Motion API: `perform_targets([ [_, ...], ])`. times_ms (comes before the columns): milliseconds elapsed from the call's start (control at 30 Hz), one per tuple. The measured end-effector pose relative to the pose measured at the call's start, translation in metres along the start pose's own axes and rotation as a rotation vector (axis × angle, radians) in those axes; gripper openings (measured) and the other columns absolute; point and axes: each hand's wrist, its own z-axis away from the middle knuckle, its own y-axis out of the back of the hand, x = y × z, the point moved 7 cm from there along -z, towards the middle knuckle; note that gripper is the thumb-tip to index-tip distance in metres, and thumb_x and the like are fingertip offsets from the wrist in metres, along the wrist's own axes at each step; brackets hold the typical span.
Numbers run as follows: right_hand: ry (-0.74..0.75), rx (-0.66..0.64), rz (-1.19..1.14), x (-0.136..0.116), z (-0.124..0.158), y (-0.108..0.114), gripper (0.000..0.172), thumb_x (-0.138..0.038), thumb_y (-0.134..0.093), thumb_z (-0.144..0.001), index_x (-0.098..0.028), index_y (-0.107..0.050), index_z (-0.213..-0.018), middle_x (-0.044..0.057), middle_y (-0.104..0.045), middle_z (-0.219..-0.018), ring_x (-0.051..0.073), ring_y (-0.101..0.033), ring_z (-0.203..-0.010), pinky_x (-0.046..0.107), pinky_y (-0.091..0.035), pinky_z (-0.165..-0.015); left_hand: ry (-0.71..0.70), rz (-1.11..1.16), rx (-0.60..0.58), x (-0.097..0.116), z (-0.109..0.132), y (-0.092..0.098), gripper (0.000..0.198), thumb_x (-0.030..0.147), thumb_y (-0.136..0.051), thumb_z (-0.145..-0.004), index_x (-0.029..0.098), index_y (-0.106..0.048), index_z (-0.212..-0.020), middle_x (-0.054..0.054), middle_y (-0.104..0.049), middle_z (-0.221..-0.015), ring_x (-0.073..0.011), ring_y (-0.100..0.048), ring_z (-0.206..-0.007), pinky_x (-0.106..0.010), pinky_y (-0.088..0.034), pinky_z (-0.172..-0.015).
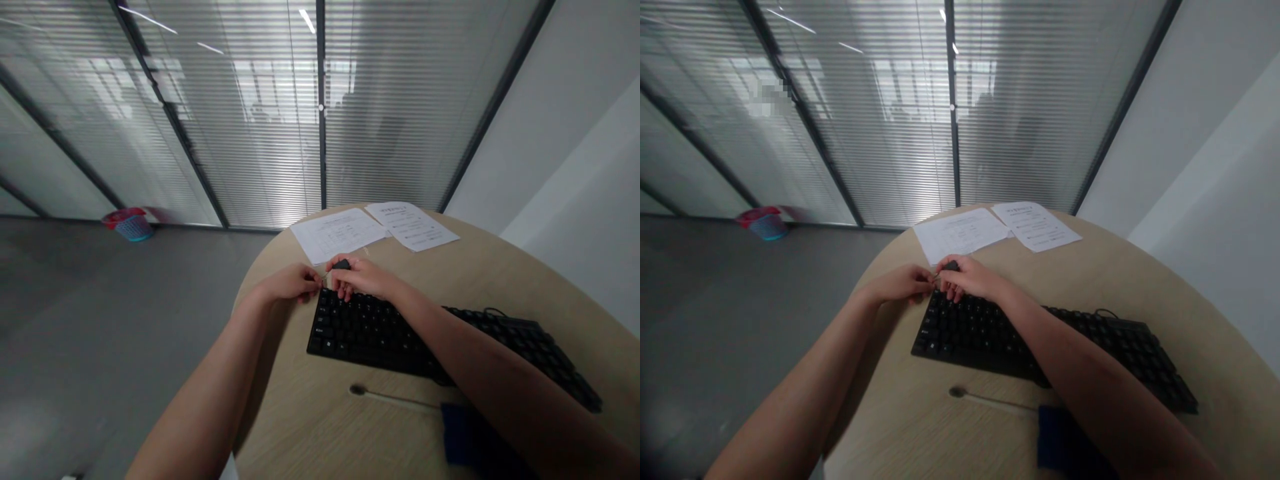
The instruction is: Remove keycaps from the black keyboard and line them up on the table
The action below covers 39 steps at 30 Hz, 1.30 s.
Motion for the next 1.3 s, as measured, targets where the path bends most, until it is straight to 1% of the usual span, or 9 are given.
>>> perform_targets([
  [100, 0.045, -0.045, 0.018, -0.002, 0.001, -0.001, 0.015, -0.023, -0.054, -0.092, -0.019, -0.049, -0.105, 0.003, -0.067, -0.082, 0.011, -0.065, -0.061, 0.018, -0.048, -0.044, 0.007, 0.001, -0.033, -0.002, 0.001, -0.001, 0.018, 0.032, -0.059, -0.078, 0.014, -0.062, -0.077, 0.002, -0.055, -0.057, -0.0096, -0.05, -0.048, -0.023, -0.038, -0.05],
  [233, 0.105, 0.039, 0.147, -0.003, 0.0, 0.005, 0.014, -0.033, -0.05, -0.096, -0.019, -0.049, -0.096, 0.001, -0.061, -0.077, 0.008, -0.054, -0.051, 0.018, -0.038, -0.04, 0.041, -0.03, -0.034, -0.005, 0.002, 0.0, 0.023, 0.037, -0.058, -0.08, 0.015, -0.06, -0.073, 0.002, -0.052, -0.058, -0.0088, -0.044, -0.045, -0.024, -0.033, -0.046],
  [333, 0.15, 0.096, 0.251, -0.004, 0.0, 0.006, 0.014, -0.034, -0.049, -0.096, -0.019, -0.05, -0.095, -0.001, -0.057, -0.076, 0.008, -0.048, -0.053, 0.02, -0.039, -0.046, 0.061, -0.057, -0.033, -0.005, 0.003, -0.001, 0.024, 0.038, -0.058, -0.08, 0.016, -0.06, -0.072, 0.002, -0.051, -0.058, -0.0088, -0.041, -0.045, -0.024, -0.03, -0.045],
  [533, 0.177, 0.129, 0.448, -0.009, 0.003, -0.003, 0.013, -0.03, -0.046, -0.096, -0.019, -0.052, -0.093, 0.001, -0.058, -0.077, 0.013, -0.053, -0.068, 0.026, -0.044, -0.066, 0.074, -0.069, -0.072, -0.007, 0.003, -0.004, 0.019, 0.034, -0.056, -0.078, 0.016, -0.06, -0.073, 0.001, -0.053, -0.06, -0.0091, -0.042, -0.045, -0.025, -0.032, -0.047],
  [633, 0.219, 0.138, 0.53, -0.012, 0.004, -0.005, 0.012, -0.029, -0.047, -0.096, -0.019, -0.052, -0.092, 0.001, -0.059, -0.078, 0.015, -0.055, -0.073, 0.028, -0.043, -0.071, 0.074, -0.094, -0.093, -0.007, 0.003, -0.005, 0.02, 0.034, -0.055, -0.079, 0.016, -0.058, -0.071, 0.0, -0.055, -0.061, -0.0088, -0.042, -0.044, -0.025, -0.032, -0.046],
  [767, 0.268, 0.135, 0.604, -0.014, 0.006, -0.008, 0.013, -0.029, -0.047, -0.096, -0.019, -0.054, -0.093, 0.003, -0.062, -0.082, 0.016, -0.057, -0.077, 0.029, -0.042, -0.073, 0.078, -0.093, -0.101, -0.006, 0.003, -0.006, 0.02, 0.034, -0.055, -0.079, 0.016, -0.057, -0.071, 0.0, -0.055, -0.062, -0.0085, -0.042, -0.045, -0.024, -0.032, -0.046],
  [933, 0.273, 0.121, 0.654, -0.017, 0.008, -0.013, 0.012, -0.028, -0.047, -0.095, -0.019, -0.054, -0.092, 0.004, -0.064, -0.087, 0.017, -0.058, -0.081, 0.03, -0.042, -0.076, 0.073, -0.024, -0.095, -0.007, 0.002, -0.008, 0.017, 0.032, -0.056, -0.078, 0.015, -0.059, -0.073, 0.0, -0.054, -0.062, -0.0086, -0.042, -0.046, -0.024, -0.031, -0.046],
  [1067, 0.277, 0.123, 0.659, -0.018, 0.008, -0.014, 0.011, -0.028, -0.047, -0.095, -0.019, -0.053, -0.09, 0.005, -0.065, -0.087, 0.018, -0.058, -0.081, 0.031, -0.042, -0.076, 0.073, -0.014, -0.097, -0.009, 0.002, -0.009, 0.017, 0.032, -0.057, -0.078, 0.016, -0.059, -0.073, 0.0, -0.054, -0.061, -0.0087, -0.041, -0.046, -0.024, -0.03, -0.046],
  [1300, 0.291, 0.109, 0.687, -0.018, 0.01, -0.015, 0.012, -0.03, -0.047, -0.095, -0.02, -0.053, -0.092, 0.004, -0.064, -0.086, 0.018, -0.059, -0.082, 0.031, -0.042, -0.076, 0.107, -0.032, -0.097, -0.007, 0.003, -0.008, 0.017, 0.032, -0.058, -0.077, 0.016, -0.059, -0.074, -0.001, -0.056, -0.063, -0.0098, -0.045, -0.047, -0.025, -0.03, -0.046],
])
